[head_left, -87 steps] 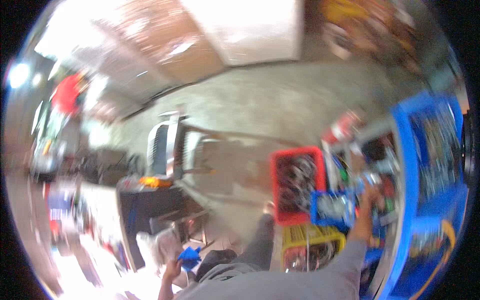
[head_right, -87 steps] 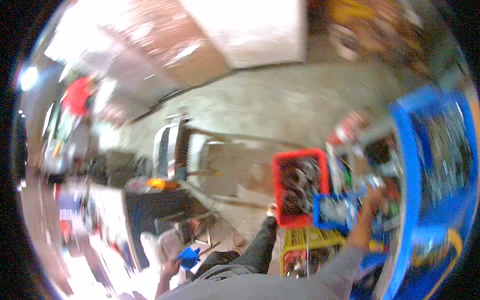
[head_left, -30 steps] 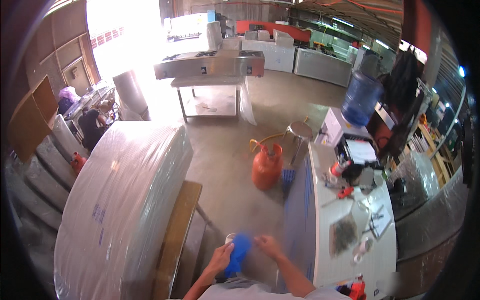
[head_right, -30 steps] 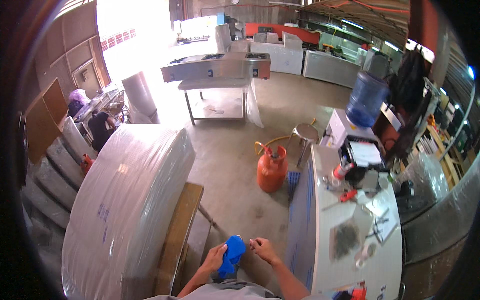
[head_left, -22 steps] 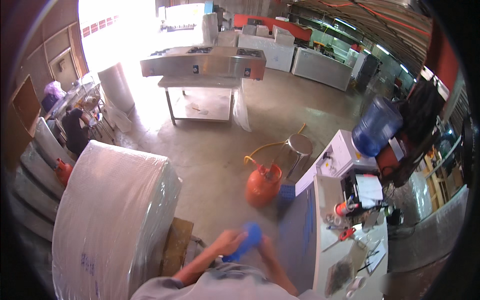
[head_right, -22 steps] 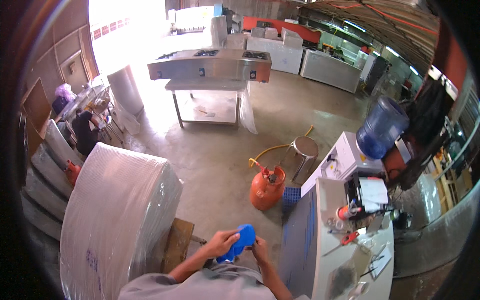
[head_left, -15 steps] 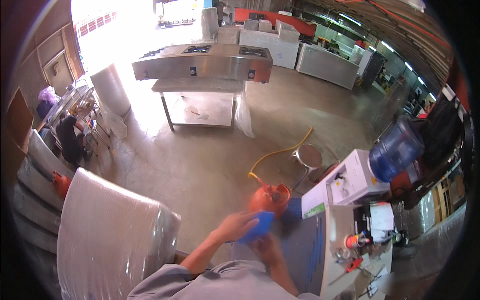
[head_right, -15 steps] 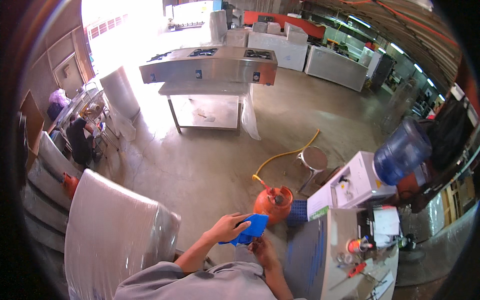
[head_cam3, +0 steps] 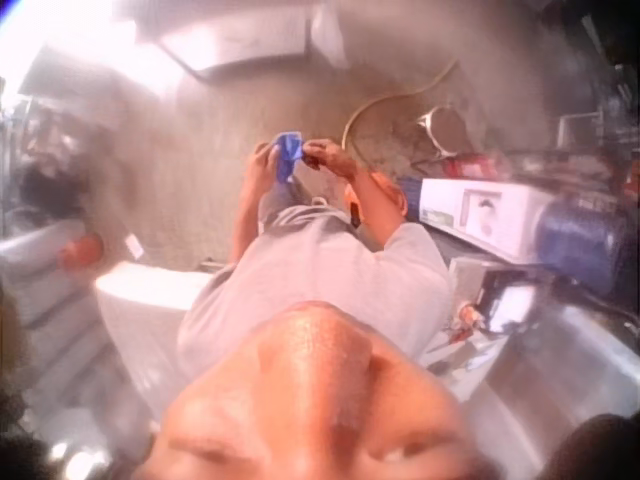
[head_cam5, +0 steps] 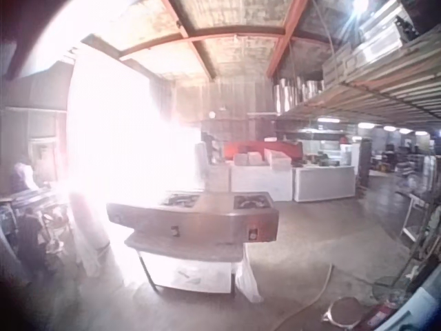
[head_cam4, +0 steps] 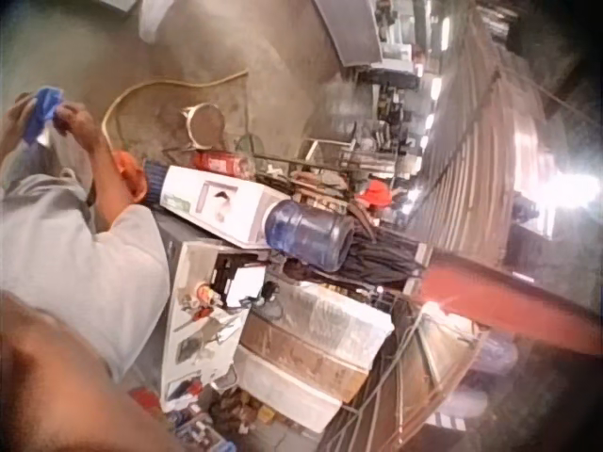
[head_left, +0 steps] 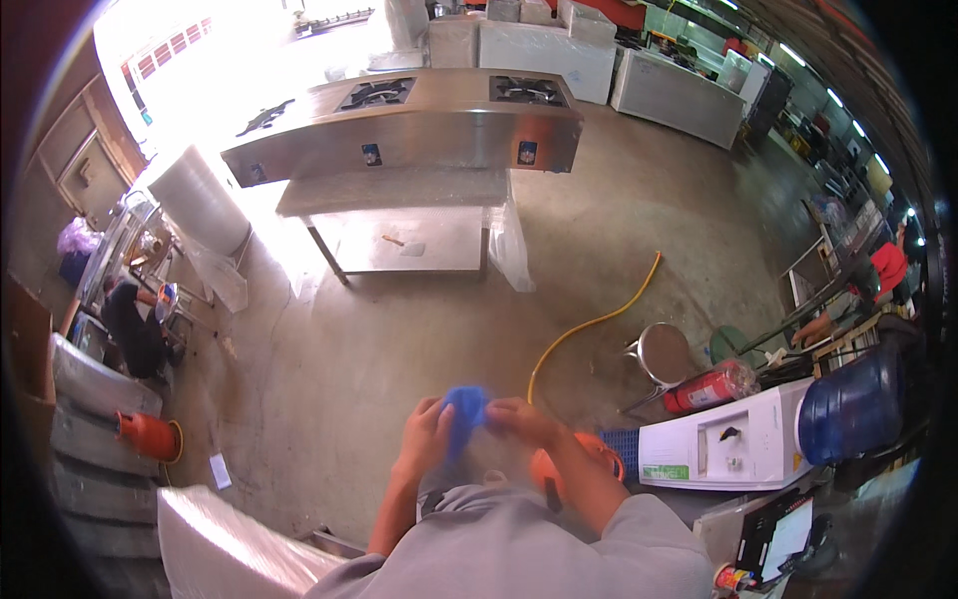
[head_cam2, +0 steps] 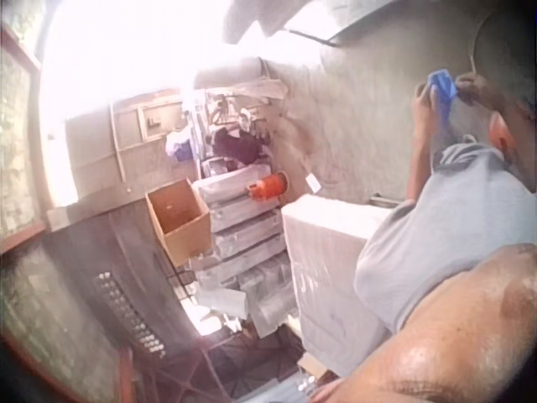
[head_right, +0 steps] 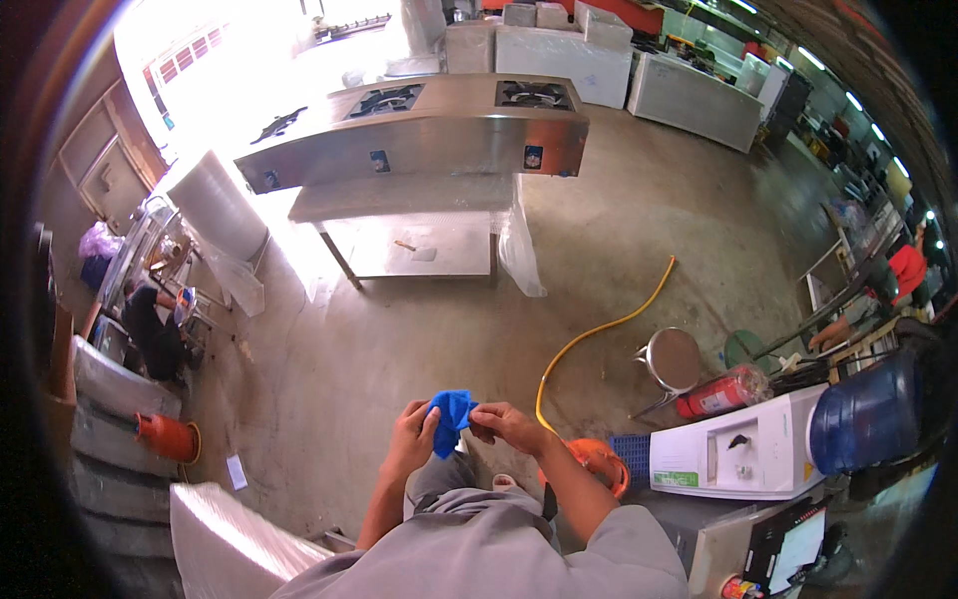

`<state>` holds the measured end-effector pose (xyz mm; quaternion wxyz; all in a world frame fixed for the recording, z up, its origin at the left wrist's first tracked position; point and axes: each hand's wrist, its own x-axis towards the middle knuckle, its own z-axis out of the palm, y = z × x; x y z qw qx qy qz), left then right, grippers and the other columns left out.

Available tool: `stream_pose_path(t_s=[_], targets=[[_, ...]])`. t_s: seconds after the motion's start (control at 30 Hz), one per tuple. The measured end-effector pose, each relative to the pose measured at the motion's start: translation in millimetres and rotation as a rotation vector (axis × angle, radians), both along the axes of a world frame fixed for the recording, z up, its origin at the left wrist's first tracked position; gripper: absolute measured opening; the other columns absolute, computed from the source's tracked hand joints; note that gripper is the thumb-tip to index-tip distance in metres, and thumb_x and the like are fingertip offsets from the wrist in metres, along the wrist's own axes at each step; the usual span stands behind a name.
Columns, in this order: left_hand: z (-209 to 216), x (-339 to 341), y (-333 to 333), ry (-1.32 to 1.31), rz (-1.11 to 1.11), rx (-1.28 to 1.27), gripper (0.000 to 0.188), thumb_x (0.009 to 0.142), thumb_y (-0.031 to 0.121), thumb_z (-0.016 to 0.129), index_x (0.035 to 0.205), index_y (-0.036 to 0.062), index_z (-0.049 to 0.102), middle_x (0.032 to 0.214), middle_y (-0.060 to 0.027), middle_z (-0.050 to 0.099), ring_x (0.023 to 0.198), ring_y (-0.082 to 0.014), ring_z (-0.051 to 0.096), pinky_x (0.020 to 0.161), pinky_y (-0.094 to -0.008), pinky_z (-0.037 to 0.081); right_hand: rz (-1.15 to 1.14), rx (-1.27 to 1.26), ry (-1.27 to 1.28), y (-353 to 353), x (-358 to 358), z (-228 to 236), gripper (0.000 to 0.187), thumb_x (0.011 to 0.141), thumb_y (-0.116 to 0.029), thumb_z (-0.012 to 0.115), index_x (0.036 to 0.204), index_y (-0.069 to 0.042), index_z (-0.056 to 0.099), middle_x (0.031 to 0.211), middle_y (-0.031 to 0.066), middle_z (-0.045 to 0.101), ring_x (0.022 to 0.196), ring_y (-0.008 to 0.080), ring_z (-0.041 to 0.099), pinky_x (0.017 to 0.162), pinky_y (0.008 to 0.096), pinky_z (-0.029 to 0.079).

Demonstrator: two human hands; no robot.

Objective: The person cleans a stainless steel gas cooktop using a spray can and a blue cloth. They repeatedly spray cleaner onto the surface and wipe it down, moving around the unit to cover different areas.

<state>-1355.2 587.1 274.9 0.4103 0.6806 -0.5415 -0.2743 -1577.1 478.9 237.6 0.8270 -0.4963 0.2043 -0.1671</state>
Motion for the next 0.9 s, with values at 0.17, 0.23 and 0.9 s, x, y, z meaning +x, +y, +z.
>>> stream_pose_path(t_s=[0.17,0.23,0.9], targets=[[-23.2,72.7,-120.9,0.062,-0.049,-0.018,0.033,0.107,0.024,0.055,0.125,0.0017,0.071,0.117,-0.0236,0.069,0.111,-0.0407,0.067,0.094,-0.0464,0.053,-0.248,0.197,0.024,-107.7,80.9,-47.9,0.031,0.106,-0.038,0.061,0.102,-0.009,0.07,0.085,-0.0001,0.066,0.075,0.0127,0.062,0.068,0.0287,0.049],[-15.5,102.1,-163.4,0.107,-0.131,0.051,0.034,0.107,0.024,0.055,0.129,0.0033,0.069,0.114,-0.0227,0.069,0.109,-0.0405,0.067,0.093,-0.0468,0.053,-0.442,0.433,0.042,-139.4,106.4,-74.9,0.031,0.105,-0.039,0.062,0.102,-0.01,0.07,0.086,0.0005,0.067,0.075,0.0146,0.064,0.068,0.0312,0.051],[-24.9,295.5,-563.4,0.164,-0.371,0.281,0.051,0.104,0.028,0.063,0.15,0.0087,0.052,0.157,-0.0246,0.039,0.133,-0.0395,0.056,0.106,-0.045,0.052,-0.553,0.266,0.129,-498.3,325.8,-73.7,0.045,0.108,-0.039,0.059,0.138,-0.005,0.062,0.122,0.0043,0.07,0.116,0.0141,0.064,0.103,0.034,0.05]])
